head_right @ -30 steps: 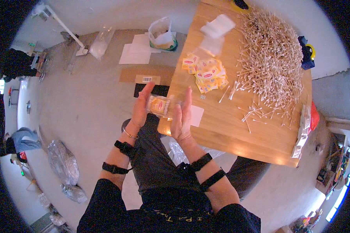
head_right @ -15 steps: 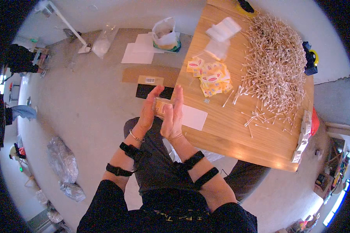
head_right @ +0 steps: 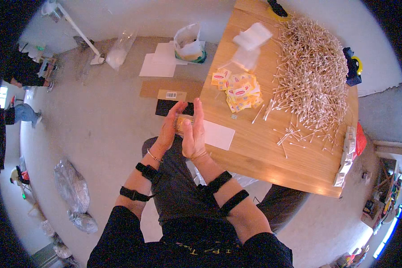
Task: The person is manually counting and arranging cotton swabs on a card before placing them into a plastic bag.
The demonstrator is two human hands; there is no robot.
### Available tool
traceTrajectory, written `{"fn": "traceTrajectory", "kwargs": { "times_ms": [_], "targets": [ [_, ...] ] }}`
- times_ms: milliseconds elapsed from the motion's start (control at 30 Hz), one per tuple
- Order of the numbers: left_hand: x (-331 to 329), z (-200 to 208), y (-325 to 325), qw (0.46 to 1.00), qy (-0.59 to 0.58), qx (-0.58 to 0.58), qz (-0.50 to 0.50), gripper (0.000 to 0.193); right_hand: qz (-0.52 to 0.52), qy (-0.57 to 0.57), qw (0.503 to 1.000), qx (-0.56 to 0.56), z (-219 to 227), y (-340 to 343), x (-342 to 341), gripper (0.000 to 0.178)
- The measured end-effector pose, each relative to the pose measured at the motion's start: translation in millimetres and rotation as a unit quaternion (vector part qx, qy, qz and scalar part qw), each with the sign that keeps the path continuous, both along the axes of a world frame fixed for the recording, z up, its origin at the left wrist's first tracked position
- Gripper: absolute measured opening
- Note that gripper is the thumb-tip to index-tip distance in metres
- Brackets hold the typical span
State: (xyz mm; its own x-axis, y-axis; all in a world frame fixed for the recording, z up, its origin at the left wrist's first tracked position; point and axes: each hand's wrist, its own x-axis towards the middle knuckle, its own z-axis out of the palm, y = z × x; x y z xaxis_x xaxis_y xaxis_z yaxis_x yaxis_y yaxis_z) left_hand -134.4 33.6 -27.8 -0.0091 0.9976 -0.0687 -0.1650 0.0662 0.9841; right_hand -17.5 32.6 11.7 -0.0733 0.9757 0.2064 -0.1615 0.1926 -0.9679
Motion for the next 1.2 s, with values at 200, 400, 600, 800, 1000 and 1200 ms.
{"fn": "traceTrajectory", "kwargs": {
  "times_ms": [200,400,600,800,1000,1200],
  "targets": [
    [-34,-3,15,0.972,0.222,0.06,0.04,0.039,0.033,-0.103,0.99,-0.086,36,-3,6,0.065],
    [-22,53,35,0.918,0.387,-0.032,-0.08,0.026,0.031,-0.079,0.993,-0.086,31,-4,11,0.064],
    [-30,31,45,0.927,0.341,-0.05,-0.145,0.031,0.033,-0.057,0.994,-0.085,27,-6,5,0.063],
    [-18,32,55,0.902,0.352,-0.137,-0.209,0.029,0.033,-0.04,0.995,-0.086,20,-5,5,0.062],
    [-23,-7,26,0.898,0.25,0.117,0.343,0.031,0.042,-0.007,0.996,-0.083,20,-9,-2,0.06],
    [32,6,-45,0.897,-0.224,-0.239,0.295,0.023,0.044,0.016,0.995,-0.088,10,-5,4,0.059]
  ]
}}
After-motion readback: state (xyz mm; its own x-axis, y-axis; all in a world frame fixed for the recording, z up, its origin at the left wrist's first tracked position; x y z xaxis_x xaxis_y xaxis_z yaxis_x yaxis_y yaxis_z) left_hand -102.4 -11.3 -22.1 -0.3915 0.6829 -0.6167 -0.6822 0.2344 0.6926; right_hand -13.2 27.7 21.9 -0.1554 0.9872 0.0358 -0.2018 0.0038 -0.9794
